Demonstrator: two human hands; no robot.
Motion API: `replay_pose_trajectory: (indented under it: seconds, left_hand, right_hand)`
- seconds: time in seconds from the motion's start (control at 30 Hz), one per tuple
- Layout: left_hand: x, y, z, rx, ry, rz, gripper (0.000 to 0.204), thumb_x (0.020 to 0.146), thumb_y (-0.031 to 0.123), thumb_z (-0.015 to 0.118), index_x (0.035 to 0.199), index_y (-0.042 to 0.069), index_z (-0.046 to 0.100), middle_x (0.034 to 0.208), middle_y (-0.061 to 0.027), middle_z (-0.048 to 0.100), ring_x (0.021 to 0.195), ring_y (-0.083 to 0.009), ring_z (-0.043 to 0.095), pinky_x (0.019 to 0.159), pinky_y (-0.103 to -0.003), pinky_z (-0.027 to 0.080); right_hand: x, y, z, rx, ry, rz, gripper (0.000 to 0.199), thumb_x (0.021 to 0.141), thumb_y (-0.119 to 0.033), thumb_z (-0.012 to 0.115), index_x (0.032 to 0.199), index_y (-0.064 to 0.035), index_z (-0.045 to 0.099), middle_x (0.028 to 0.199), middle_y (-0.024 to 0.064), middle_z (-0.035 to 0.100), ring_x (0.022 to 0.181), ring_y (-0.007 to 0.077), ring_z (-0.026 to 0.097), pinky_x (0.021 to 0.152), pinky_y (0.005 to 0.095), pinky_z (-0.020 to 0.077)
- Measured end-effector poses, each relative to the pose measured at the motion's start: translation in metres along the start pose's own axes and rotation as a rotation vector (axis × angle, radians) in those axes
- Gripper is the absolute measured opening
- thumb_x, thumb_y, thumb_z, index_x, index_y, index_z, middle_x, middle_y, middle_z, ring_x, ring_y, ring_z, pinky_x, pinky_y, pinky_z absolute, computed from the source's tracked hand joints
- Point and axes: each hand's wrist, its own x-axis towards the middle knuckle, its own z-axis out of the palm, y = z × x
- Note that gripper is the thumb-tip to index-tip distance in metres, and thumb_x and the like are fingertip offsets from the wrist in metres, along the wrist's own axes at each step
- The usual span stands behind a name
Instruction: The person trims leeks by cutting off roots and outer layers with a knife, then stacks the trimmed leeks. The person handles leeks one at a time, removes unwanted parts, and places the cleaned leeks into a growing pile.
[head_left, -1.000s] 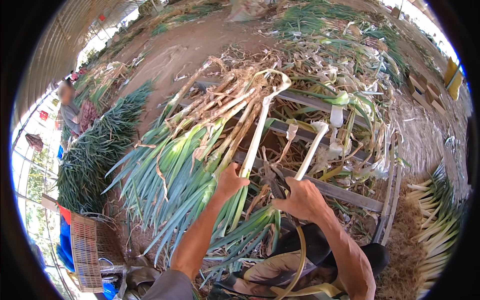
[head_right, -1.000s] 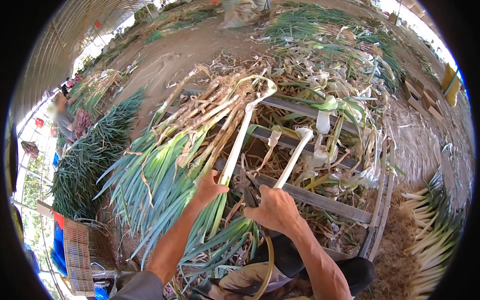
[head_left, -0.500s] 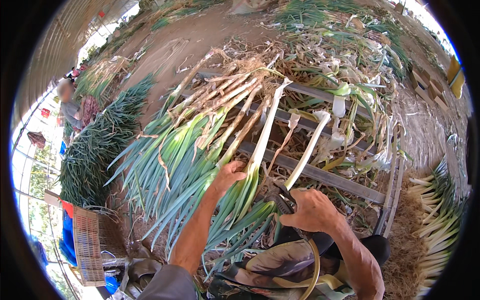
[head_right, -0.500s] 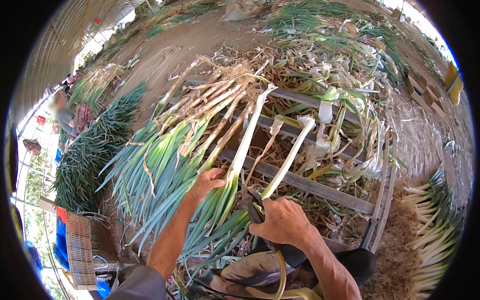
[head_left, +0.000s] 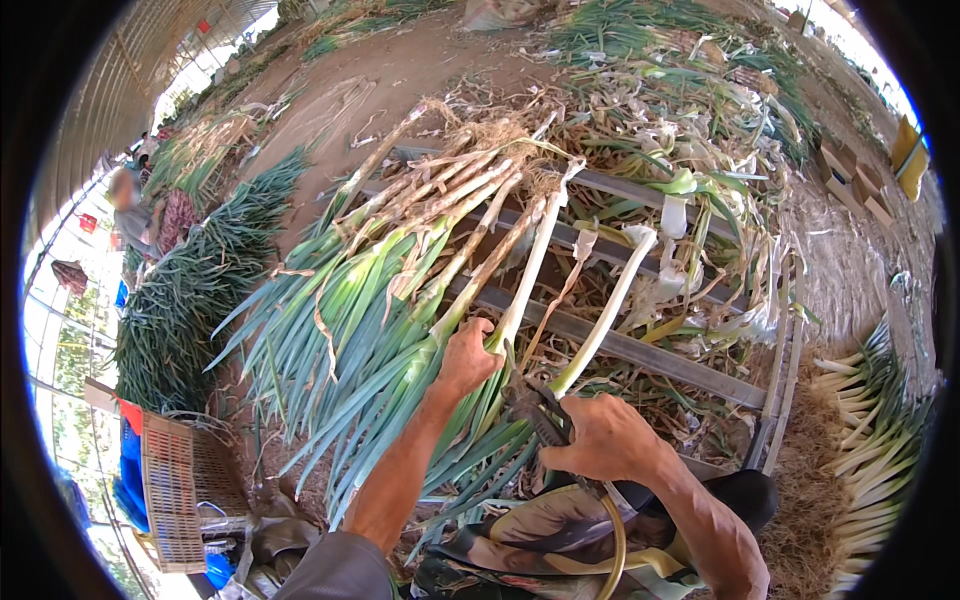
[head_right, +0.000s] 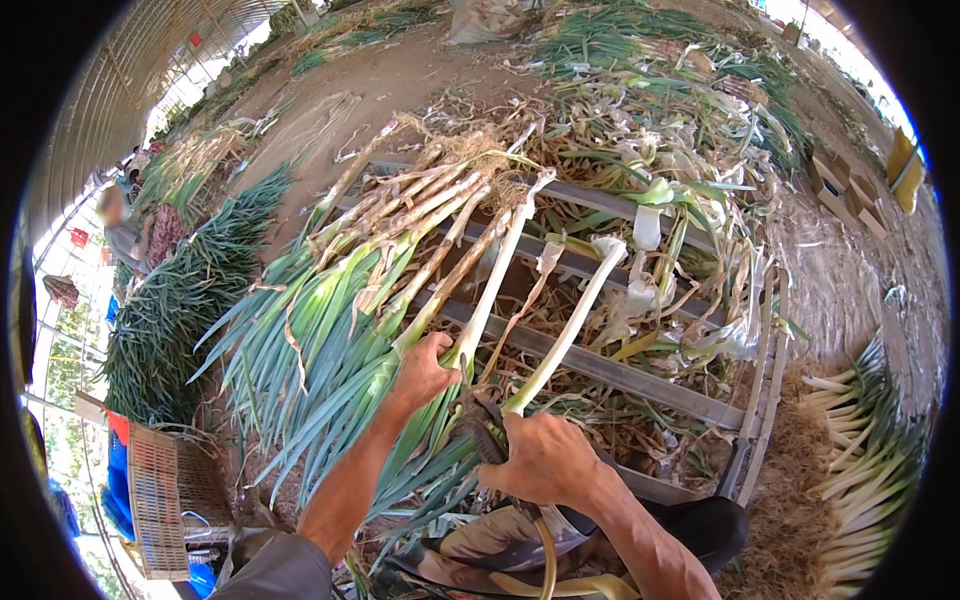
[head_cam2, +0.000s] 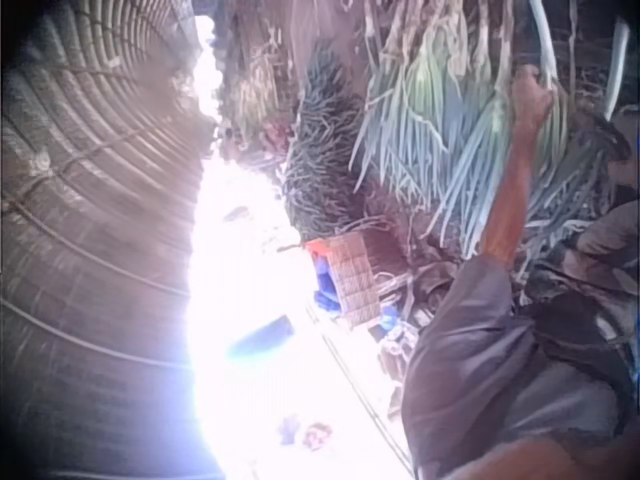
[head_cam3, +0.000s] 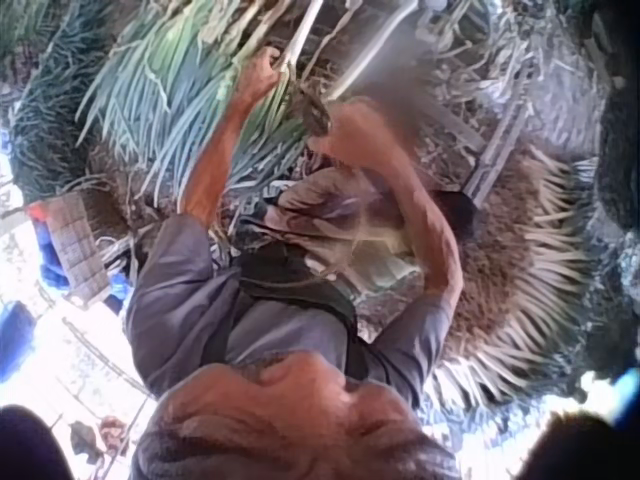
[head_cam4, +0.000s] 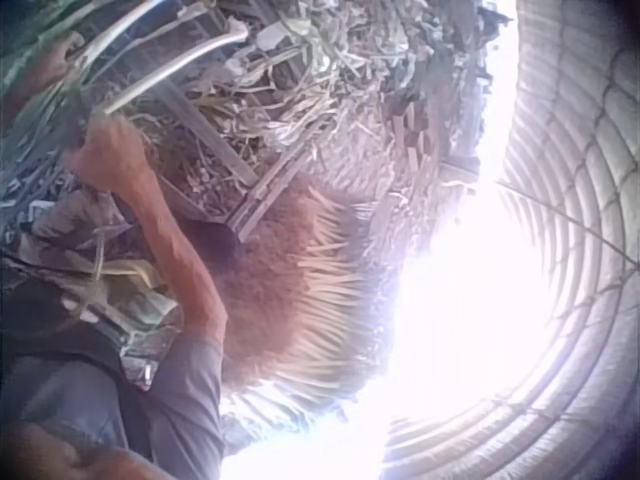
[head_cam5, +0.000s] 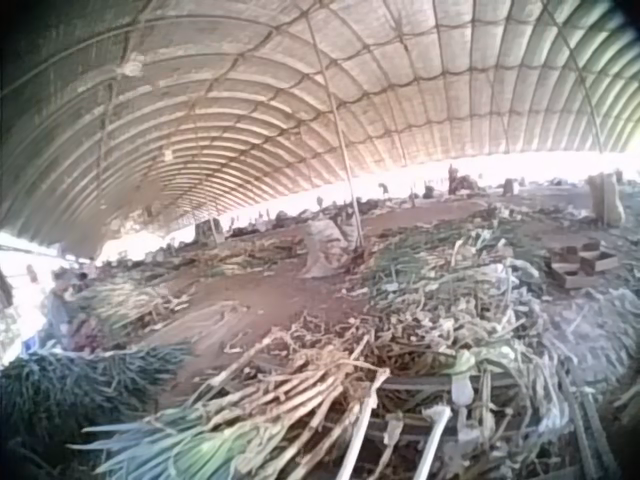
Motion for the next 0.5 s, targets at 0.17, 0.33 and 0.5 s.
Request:
replay_pose_trajectory:
  seconds: [0.17,0.33,0.5]
  left_hand:
    - [0.001,-0.004,0.001,0.038,-0.054,0.057,0.043,0.071,0.02,0.072,0.108,0.0,0.062,0.11,-0.0215,0.065,0.104,-0.0403,0.061,0.093,-0.046,0.049]
    - [0.005,0.009,-0.005,0.072,-0.147,-0.035,0.048,0.071,0.024,0.073,0.112,0.0,0.063,0.115,-0.0194,0.066,0.109,-0.0384,0.061,0.094,-0.044,0.05]
    - [0.007,0.015,-0.006,0.117,-0.203,-0.107,0.052,0.074,0.029,0.071,0.117,0.0,0.061,0.117,-0.0182,0.066,0.113,-0.0363,0.06,0.097,-0.045,0.048]
  right_hand:
    - [0.019,0.018,0.008,-0.045,0.147,0.044,0.051,0.067,-0.036,0.075,0.081,0.0112,0.063,0.061,0.0259,0.062,0.061,0.0431,0.065,0.062,0.048,0.0533]
    - [0.042,0.023,0.002,-0.082,0.207,0.106,0.052,0.067,-0.037,0.075,0.082,0.0113,0.062,0.063,0.0259,0.063,0.064,0.0436,0.066,0.063,0.0487,0.0532]
    - [0.068,0.034,-0.002,-0.09,0.282,0.137,0.05,0.068,-0.036,0.073,0.083,0.0109,0.062,0.066,0.0258,0.064,0.064,0.0429,0.066,0.063,0.0488,0.0532]
